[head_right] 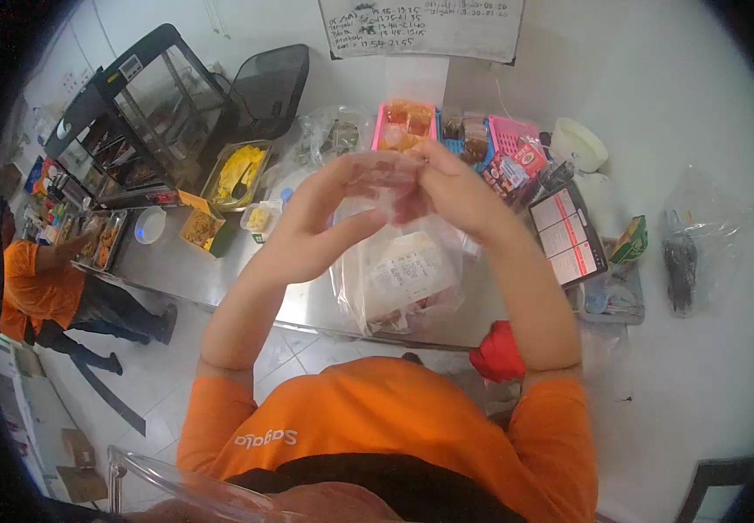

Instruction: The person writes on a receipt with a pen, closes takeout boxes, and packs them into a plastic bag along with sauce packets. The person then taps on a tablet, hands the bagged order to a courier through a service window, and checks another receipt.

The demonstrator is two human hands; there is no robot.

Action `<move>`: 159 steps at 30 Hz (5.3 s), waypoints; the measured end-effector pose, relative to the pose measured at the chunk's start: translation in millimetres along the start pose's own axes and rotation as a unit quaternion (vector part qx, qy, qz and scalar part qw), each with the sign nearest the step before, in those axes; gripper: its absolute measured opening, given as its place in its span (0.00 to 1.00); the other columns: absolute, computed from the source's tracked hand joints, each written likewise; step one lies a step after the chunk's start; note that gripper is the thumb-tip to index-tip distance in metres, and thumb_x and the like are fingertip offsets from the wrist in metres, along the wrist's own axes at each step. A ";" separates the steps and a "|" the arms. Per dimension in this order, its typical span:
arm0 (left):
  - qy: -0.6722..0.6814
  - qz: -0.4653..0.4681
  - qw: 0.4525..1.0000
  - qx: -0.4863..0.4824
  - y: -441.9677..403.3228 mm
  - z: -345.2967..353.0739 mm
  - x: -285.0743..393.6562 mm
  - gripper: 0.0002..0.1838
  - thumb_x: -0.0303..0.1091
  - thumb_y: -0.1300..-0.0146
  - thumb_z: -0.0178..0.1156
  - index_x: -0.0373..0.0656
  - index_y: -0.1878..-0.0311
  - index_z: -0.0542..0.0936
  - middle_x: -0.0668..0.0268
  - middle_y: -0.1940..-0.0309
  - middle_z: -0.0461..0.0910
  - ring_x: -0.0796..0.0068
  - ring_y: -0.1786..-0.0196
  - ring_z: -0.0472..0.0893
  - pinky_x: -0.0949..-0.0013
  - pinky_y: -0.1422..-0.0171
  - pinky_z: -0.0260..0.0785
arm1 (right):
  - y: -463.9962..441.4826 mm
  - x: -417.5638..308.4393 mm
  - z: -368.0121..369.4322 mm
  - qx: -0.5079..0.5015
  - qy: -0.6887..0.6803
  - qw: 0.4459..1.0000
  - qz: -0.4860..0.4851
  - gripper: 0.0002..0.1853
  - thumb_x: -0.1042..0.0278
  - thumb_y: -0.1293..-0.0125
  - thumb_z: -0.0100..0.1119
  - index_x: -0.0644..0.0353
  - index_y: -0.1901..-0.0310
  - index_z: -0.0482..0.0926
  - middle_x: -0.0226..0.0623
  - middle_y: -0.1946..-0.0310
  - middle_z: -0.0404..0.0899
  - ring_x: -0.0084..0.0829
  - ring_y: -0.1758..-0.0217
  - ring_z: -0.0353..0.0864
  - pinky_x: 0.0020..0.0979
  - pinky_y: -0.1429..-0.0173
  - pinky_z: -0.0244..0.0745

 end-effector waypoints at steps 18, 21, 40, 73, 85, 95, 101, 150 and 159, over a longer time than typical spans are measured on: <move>-0.301 -0.057 0.950 -0.066 82.3 76.5 -187.5 0.44 0.48 0.49 0.67 0.39 0.34 0.56 0.53 0.39 0.63 0.60 0.34 0.60 0.60 0.30 0.51 | 12.6 29.9 94.8 -0.010 -0.022 0.978 -0.208 0.28 0.58 0.39 0.57 0.57 0.40 0.61 0.48 0.38 0.62 0.38 0.37 0.64 0.36 0.38 0.59; -0.345 -0.087 0.934 -0.031 76.1 86.0 -200.1 0.29 0.43 0.43 0.60 0.40 0.40 0.66 0.57 0.44 0.69 0.64 0.40 0.66 0.61 0.34 0.56 | 36.8 76.8 141.8 -0.091 0.197 0.945 -0.245 0.31 0.53 0.39 0.58 0.58 0.39 0.62 0.42 0.31 0.53 0.43 0.29 0.52 0.40 0.29 0.47; 0.513 -0.384 0.695 0.327 24.5 37.8 -163.8 0.16 0.35 0.28 0.42 0.34 0.47 0.70 0.58 0.53 0.77 0.61 0.51 0.77 0.58 0.42 0.69 | 103.3 327.0 -100.7 0.282 -0.327 0.894 0.117 0.21 0.50 0.28 0.40 0.57 0.46 0.73 0.42 0.51 0.75 0.32 0.48 0.74 0.33 0.47 0.72; -0.236 -0.458 0.827 0.225 51.1 68.6 -149.1 0.05 0.31 0.48 0.59 0.41 0.72 0.76 0.63 0.74 0.74 0.65 0.69 0.76 0.66 0.65 0.69 | -175.3 410.7 -377.4 -0.180 0.742 0.617 0.193 0.13 0.69 0.55 0.54 0.64 0.68 0.84 0.49 0.60 0.81 0.45 0.48 0.77 0.48 0.27 0.39; -0.127 -0.382 0.849 0.342 90.4 108.7 -219.7 0.11 0.34 0.47 0.63 0.41 0.63 0.75 0.62 0.66 0.77 0.69 0.62 0.77 0.66 0.57 0.70 | -150.4 315.1 -348.1 0.069 0.647 0.726 0.223 0.17 0.70 0.41 0.49 0.67 0.52 0.76 0.55 0.51 0.76 0.51 0.47 0.76 0.44 0.44 0.71; 0.033 -0.329 0.893 0.306 55.9 78.6 -184.0 0.06 0.28 0.46 0.58 0.38 0.65 0.75 0.64 0.68 0.76 0.69 0.64 0.76 0.68 0.61 0.69 | -82.2 202.6 -264.5 0.217 0.532 0.815 0.073 0.11 0.70 0.40 0.53 0.64 0.59 0.80 0.49 0.62 0.81 0.46 0.58 0.81 0.41 0.55 0.75; -0.357 -0.075 0.929 0.053 41.0 63.1 -161.0 0.08 0.31 0.50 0.59 0.42 0.66 0.77 0.63 0.63 0.76 0.62 0.59 0.75 0.66 0.58 0.69 | -33.1 155.4 -65.1 0.064 0.281 0.945 -0.156 0.05 0.76 0.45 0.59 0.64 0.66 0.78 0.43 0.66 0.73 0.45 0.60 0.75 0.38 0.55 0.71; -0.026 -0.223 0.974 0.039 57.9 42.9 -177.1 0.08 0.30 0.41 0.61 0.33 0.64 0.77 0.63 0.65 0.80 0.76 0.59 0.78 0.73 0.56 0.71 | 6.7 179.9 -3.1 0.109 -0.104 0.983 0.101 0.05 0.75 0.37 0.57 0.65 0.61 0.75 0.36 0.71 0.78 0.23 0.73 0.79 0.23 0.73 0.73; 0.199 -0.318 0.909 0.181 55.5 47.4 -177.8 0.07 0.28 0.42 0.62 0.34 0.70 0.76 0.58 0.67 0.79 0.74 0.62 0.78 0.74 0.60 0.71 | 27.0 182.3 2.3 0.007 -0.110 0.993 -0.033 0.03 0.71 0.30 0.47 0.60 0.61 0.69 0.28 0.65 0.70 0.17 0.69 0.65 0.20 0.64 0.64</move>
Point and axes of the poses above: each hand's wrist, its own y-axis away from the middle knuckle, its own z-axis out of the palm, x = y × z, the point moved 2 cm from there along -y, towards the middle knuckle
